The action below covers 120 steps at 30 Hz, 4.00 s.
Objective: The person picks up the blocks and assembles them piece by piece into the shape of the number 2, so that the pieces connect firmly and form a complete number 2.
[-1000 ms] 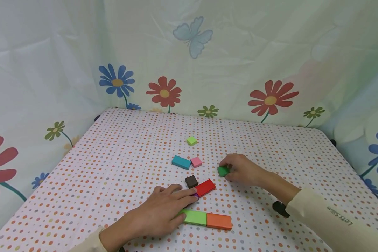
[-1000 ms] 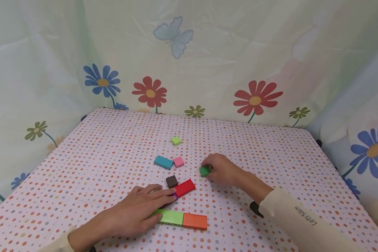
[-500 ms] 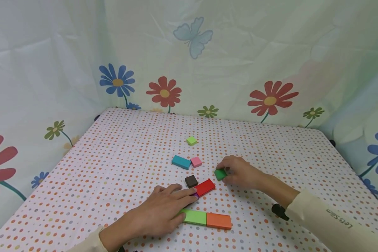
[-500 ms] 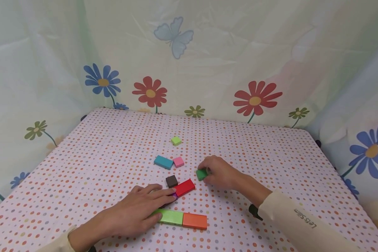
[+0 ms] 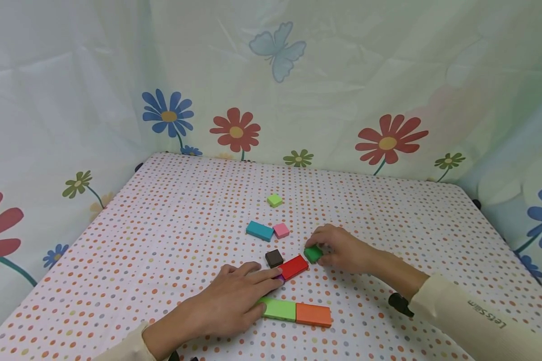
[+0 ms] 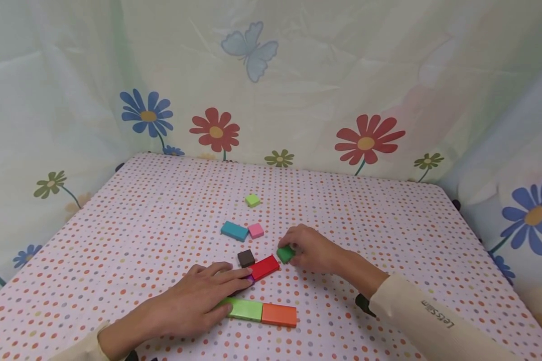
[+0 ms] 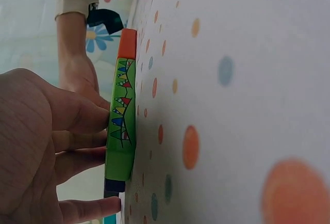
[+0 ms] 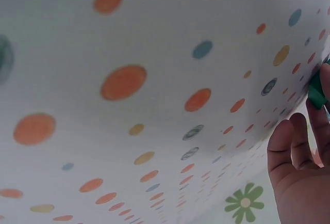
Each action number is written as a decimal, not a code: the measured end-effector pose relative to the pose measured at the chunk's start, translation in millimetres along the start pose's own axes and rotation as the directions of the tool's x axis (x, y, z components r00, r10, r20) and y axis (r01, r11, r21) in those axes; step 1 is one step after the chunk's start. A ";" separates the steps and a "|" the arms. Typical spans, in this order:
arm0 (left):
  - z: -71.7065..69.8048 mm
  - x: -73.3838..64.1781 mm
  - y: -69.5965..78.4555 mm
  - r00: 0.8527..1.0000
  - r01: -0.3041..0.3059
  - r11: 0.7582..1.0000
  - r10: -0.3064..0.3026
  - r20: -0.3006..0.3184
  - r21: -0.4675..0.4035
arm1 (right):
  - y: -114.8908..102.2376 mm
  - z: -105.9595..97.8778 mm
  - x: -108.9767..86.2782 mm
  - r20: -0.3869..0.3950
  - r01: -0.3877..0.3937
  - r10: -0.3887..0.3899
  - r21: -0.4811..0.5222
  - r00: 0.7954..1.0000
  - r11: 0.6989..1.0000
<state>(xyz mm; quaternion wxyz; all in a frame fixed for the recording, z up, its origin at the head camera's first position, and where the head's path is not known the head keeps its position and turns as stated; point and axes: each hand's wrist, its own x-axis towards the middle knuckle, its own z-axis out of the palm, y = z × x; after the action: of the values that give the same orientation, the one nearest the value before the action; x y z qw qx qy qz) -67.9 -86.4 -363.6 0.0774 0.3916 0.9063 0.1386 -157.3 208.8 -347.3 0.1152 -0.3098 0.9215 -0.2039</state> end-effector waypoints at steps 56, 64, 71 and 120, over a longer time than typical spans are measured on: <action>-0.4 1.4 -2.9 1.000 0.002 1.000 -0.002 0.023 -0.014 | -7.4 4.1 5.2 0.035 0.048 -0.047 -0.032 0.998 0.998; -0.7 1.1 -2.7 1.000 0.002 1.000 -0.001 0.030 -0.024 | -3.9 4.1 7.1 0.047 0.058 -0.057 -0.019 0.997 0.998; -0.3 0.4 -1.9 1.000 0.003 1.000 -0.003 0.019 -0.016 | -3.0 -0.7 7.6 0.080 0.052 -0.055 0.039 0.995 0.998; -1.0 1.0 -2.8 0.999 0.003 1.000 -0.002 0.034 -0.010 | -25.5 -0.3 65.9 -0.022 -0.080 0.081 0.030 0.996 0.996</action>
<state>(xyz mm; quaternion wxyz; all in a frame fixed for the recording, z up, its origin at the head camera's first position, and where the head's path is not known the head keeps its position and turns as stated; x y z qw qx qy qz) -70.8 -87.6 -363.5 0.0949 0.3924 0.9047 0.1361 -195.6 149.7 -341.4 0.1170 -0.2682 0.9315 -0.2159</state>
